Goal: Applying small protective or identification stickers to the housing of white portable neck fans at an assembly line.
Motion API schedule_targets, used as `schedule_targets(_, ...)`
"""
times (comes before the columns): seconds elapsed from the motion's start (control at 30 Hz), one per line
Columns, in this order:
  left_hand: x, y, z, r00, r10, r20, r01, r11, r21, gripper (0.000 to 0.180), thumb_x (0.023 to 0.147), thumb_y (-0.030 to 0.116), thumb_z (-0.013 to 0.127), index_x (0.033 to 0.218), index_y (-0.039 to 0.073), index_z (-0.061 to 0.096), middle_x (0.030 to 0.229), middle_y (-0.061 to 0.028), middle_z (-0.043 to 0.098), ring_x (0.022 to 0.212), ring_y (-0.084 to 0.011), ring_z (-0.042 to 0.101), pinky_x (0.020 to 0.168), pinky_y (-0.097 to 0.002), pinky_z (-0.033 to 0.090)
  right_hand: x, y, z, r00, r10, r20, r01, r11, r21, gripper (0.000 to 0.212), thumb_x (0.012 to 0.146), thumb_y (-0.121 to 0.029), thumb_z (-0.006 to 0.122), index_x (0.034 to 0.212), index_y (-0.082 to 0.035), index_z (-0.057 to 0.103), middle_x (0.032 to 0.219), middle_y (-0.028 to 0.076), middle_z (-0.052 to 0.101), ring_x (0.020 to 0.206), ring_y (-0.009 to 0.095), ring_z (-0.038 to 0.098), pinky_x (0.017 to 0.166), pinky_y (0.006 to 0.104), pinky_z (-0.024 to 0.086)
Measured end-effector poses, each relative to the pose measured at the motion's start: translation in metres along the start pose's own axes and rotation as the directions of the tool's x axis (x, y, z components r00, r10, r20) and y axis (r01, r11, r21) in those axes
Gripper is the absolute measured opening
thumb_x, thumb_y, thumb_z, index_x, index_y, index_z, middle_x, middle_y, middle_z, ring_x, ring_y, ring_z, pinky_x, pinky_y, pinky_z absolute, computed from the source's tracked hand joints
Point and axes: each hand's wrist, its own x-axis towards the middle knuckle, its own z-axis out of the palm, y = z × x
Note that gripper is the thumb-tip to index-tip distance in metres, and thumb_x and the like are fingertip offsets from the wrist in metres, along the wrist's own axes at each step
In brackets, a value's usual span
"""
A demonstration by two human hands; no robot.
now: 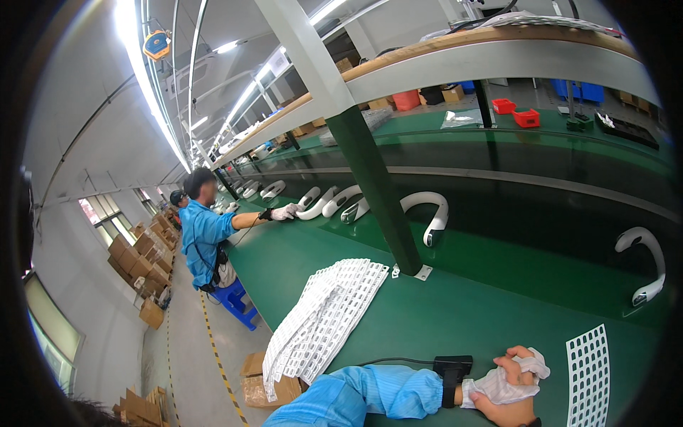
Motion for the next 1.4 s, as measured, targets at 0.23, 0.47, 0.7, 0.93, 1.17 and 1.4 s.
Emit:
schedule_targets(0.23,0.001,0.001,-0.009,1.0,-0.004,-0.004,0.004,1.0,0.008,0.051,0.097,0.011,0.054,0.144,0.002,0.038,0.14,-0.0126,0.048,0.119,-0.0209,0.054,0.103,-0.0343,0.043,0.002,-0.002,0.001,1.0,-0.023,0.01,0.023,0.999,0.028,0.069,0.055,-0.029,0.079,0.116,-0.012,0.052,0.126,0.019,0.043,0.114,0.037,0.044,0.093,0.05,0.038)
schedule_targets(0.47,0.004,0.006,-0.014,1.0,-0.007,-0.008,0.007,1.0,0.015,0.051,0.097,0.011,0.054,0.144,0.002,0.038,0.139,-0.0126,0.048,0.119,-0.0209,0.055,0.103,-0.0343,0.043,-0.003,0.0,0.001,1.0,-0.022,-0.021,0.023,0.999,0.04,0.068,0.056,-0.029,0.079,0.115,-0.013,0.052,0.124,0.018,0.043,0.114,0.036,0.043,0.094,0.0496,0.037)
schedule_targets(0.7,0.026,0.003,0.003,0.998,-0.01,0.068,0.013,0.999,-0.045,0.051,0.097,0.01,0.054,0.144,0.002,0.038,0.139,-0.0126,0.048,0.118,-0.0209,0.055,0.103,-0.0344,0.043,0.002,-0.004,-0.004,0.997,-0.071,-0.027,0.07,0.997,-0.008,0.075,0.057,-0.031,0.08,0.123,-0.012,0.05,0.134,0.025,0.041,0.115,0.041,0.046,0.092,0.0523,0.039)
schedule_targets(0.93,0.085,0.017,0.017,0.981,-0.067,-0.182,0.019,0.967,-0.254,0.029,0.097,0.008,0.055,0.125,0.001,0.054,0.112,-0.0121,0.059,0.089,-0.0182,0.065,0.066,-0.0304,0.059,0.007,-0.004,-0.011,0.943,0.021,-0.331,0.016,0.994,0.108,0.054,0.078,-0.009,0.071,0.127,-0.001,0.049,0.133,0.024,0.038,0.112,0.037,0.053,0.085,0.0407,0.053)
schedule_targets(1.17,0.18,-0.028,-0.132,0.634,0.465,-0.618,0.648,0.117,0.753,0.042,0.075,0.037,0.069,0.097,0.003,0.058,0.096,-0.0171,0.057,0.09,-0.0369,0.058,0.079,-0.0457,0.053,0.007,0.019,-0.013,0.947,0.186,-0.262,-0.143,0.974,0.175,0.016,0.083,-0.006,0.066,0.097,0.0,0.063,0.108,0.015,0.057,0.087,0.025,0.063,0.071,0.0329,0.056)
schedule_targets(1.4,0.224,-0.055,-0.186,0.685,-0.428,-0.59,0.703,0.174,0.69,0.062,0.075,0.042,0.076,0.121,0.002,0.064,0.124,-0.0193,0.064,0.117,-0.033,0.06,0.097,-0.0432,0.049,0.003,0.026,-0.034,0.979,0.063,-0.196,-0.029,0.985,0.171,0.013,0.09,-0.012,0.058,0.09,0.0,0.063,0.092,0.012,0.06,0.079,0.027,0.062,0.071,0.0365,0.053)
